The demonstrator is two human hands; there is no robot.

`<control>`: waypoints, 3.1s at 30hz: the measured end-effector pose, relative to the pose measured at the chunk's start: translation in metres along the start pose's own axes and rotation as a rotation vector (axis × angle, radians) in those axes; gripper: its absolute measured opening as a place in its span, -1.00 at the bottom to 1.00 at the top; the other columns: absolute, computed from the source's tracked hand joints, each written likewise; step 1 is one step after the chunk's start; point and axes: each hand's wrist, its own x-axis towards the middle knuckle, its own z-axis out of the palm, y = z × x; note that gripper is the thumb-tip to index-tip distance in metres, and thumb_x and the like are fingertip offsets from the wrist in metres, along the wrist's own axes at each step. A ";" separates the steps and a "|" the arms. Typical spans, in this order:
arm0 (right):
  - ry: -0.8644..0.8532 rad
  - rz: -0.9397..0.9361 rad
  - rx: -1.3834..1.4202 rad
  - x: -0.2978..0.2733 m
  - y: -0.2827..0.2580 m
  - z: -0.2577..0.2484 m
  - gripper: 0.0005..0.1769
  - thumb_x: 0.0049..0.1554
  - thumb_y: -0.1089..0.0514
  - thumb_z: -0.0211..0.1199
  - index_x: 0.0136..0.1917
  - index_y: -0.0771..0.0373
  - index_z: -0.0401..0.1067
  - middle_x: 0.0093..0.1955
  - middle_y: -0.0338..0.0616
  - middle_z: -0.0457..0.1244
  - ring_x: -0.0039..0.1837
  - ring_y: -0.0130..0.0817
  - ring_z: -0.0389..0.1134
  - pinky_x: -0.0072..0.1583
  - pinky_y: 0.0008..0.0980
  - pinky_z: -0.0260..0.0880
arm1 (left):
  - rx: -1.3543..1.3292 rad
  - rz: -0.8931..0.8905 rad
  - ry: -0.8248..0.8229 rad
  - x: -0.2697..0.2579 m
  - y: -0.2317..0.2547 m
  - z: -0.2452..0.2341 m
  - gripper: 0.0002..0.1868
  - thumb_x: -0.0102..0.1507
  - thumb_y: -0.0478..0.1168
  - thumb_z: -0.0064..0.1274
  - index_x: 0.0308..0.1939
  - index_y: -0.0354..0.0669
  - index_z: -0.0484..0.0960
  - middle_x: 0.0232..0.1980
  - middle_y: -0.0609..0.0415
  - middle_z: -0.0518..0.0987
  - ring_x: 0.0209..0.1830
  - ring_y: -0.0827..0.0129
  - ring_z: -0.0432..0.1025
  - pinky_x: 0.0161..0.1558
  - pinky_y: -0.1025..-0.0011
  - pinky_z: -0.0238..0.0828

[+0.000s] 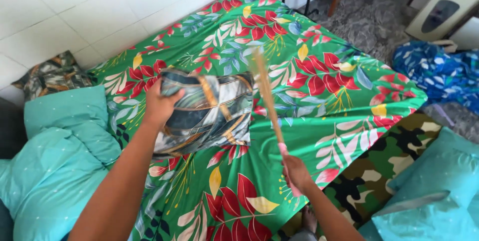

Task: Beating dust out of pillows and the bedsheet using a hand broom.

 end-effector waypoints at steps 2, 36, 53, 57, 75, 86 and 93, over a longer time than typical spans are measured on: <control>-0.053 -0.240 -0.188 -0.057 -0.041 0.024 -0.55 0.27 -0.26 -0.02 0.07 0.14 0.38 -0.47 -0.26 0.11 -0.51 -0.43 0.09 -0.46 -0.33 0.09 | 0.130 0.040 0.010 -0.007 -0.026 -0.008 -0.59 0.15 -0.37 0.36 0.05 -0.25 0.60 -0.07 0.14 0.68 -0.10 0.47 0.53 0.00 0.39 0.48; -0.464 0.107 -0.404 -0.028 0.087 0.030 -0.28 0.29 -0.48 -0.08 -0.07 0.27 0.32 -0.48 -0.28 0.09 -0.51 -0.49 0.12 -0.45 -0.44 0.15 | -0.570 -0.315 0.920 -0.001 -0.107 -0.083 -0.52 0.17 -0.52 0.24 0.16 -0.39 0.50 0.09 0.04 0.64 -0.10 0.38 0.58 0.00 0.33 0.62; -0.386 -0.123 -0.300 -0.090 0.047 0.025 -0.20 0.11 -0.63 0.00 -0.08 0.19 0.29 -0.49 -0.28 0.09 -0.51 -0.45 0.10 -0.45 -0.36 0.10 | -0.536 -0.292 0.580 -0.039 -0.024 -0.060 -0.69 0.22 -0.37 0.25 0.03 -0.12 0.60 -0.06 0.18 0.65 -0.11 0.39 0.52 0.00 0.32 0.52; -0.314 0.092 -0.343 -0.054 0.077 0.002 -0.33 0.07 -0.61 -0.01 -0.10 -0.01 0.40 -0.51 -0.30 0.05 -0.52 -0.47 0.05 -0.45 -0.38 0.03 | -0.412 -0.244 0.487 -0.033 -0.014 -0.053 -0.67 0.25 -0.38 0.29 0.07 -0.16 0.62 -0.03 0.19 0.64 -0.08 0.42 0.49 0.04 0.38 0.45; -0.255 -0.080 -0.660 -0.070 0.001 -0.108 -0.27 0.25 -0.50 0.01 -0.21 0.25 0.24 -0.41 -0.21 0.08 -0.42 -0.45 0.07 -0.37 -0.34 0.09 | 0.826 0.640 -0.542 -0.097 0.030 -0.035 -0.51 -0.02 -0.21 0.25 0.00 -0.15 0.57 0.00 -0.14 0.58 0.09 -0.13 0.46 0.08 -0.04 0.31; -0.383 -0.609 -1.076 -0.093 0.116 -0.020 -0.40 0.27 -0.26 -0.15 0.32 -0.05 0.56 0.06 0.04 0.36 0.02 0.07 0.41 0.07 0.00 0.37 | 0.749 -0.090 -0.257 -0.332 -0.208 -0.149 -0.38 -0.06 -0.45 0.08 0.12 -0.15 0.58 0.13 -0.15 0.55 0.20 -0.11 0.39 0.25 0.12 0.31; -0.221 -0.214 -1.514 -0.064 0.121 -0.091 -0.45 0.19 -0.28 -0.06 0.30 -0.02 0.37 0.05 0.05 0.40 0.03 0.12 0.45 0.07 0.07 0.44 | 0.610 -0.625 -0.436 -0.472 -0.190 -0.109 -0.48 0.07 -0.38 0.11 0.11 0.07 0.68 0.04 -0.07 0.70 0.15 0.08 0.55 0.19 0.28 0.41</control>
